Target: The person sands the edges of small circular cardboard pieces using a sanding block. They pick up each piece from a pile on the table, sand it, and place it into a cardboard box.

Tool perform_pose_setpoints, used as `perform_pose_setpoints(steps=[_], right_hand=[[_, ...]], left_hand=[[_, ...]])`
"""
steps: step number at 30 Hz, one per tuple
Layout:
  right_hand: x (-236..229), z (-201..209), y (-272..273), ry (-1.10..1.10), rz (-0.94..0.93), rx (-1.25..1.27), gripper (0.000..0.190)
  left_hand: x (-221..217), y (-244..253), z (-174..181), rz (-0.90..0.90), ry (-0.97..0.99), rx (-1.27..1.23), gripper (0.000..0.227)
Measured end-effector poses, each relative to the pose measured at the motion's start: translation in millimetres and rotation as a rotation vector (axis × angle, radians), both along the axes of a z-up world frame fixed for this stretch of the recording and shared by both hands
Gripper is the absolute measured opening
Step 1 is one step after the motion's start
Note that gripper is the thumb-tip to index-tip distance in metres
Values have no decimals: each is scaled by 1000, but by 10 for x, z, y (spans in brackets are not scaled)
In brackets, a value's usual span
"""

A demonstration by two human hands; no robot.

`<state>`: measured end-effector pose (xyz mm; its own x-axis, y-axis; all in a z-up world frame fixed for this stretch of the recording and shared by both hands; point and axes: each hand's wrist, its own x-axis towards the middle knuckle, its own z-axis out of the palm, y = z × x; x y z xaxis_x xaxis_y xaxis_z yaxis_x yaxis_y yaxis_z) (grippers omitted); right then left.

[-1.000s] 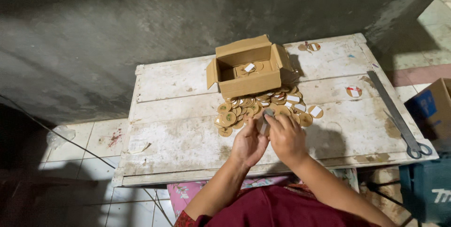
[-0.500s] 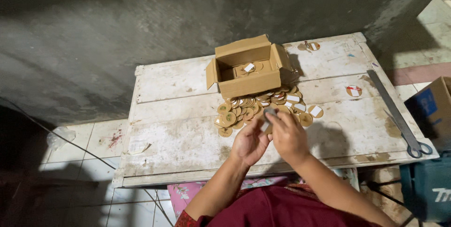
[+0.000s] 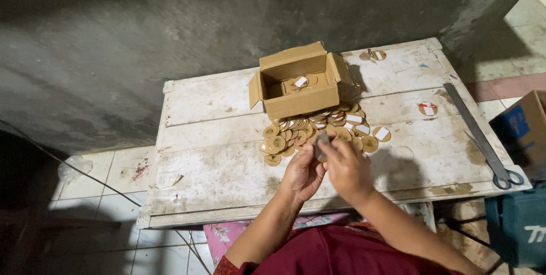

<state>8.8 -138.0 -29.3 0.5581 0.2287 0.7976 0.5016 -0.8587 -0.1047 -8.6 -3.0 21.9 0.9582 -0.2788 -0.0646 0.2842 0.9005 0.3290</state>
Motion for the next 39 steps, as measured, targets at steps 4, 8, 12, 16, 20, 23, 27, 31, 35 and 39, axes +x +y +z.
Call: perform_pose_setpoints(steps=[4,8,12,16,20,23,27,31,35,39], right_hand=[[-152,264,83,-18,71,-4,31],[-98,316,5,-38,36,51,33],[-260,572,182,-93,58,-47,31],[-33,240,-26,18,81,81,33],[-80,269,63,15,55,54,34],[-149,245,140,-2,110,12,34],[55,55,-26,-21,52,101,35],[-13,243,-9,-18,-8,49,32],[-71,91,95,13,94,10,29],[76,63,-64,32,71,92,33]], left_hand=[[64,10,-283,19,-68,44,41],[195,-17,-827,-5,-34,81,42],[-28,7,98,10,-68,113,42],[182,-8,-703,20,-32,53,42],[178,1,-462,15,-65,63,42],[101,48,-136,18,-89,62,43],[206,32,-449,3,-69,32,43],[251,41,-577,17,-74,49,45],[172,65,-218,22,-96,32,46],[6,59,339,38,-7,53,42]])
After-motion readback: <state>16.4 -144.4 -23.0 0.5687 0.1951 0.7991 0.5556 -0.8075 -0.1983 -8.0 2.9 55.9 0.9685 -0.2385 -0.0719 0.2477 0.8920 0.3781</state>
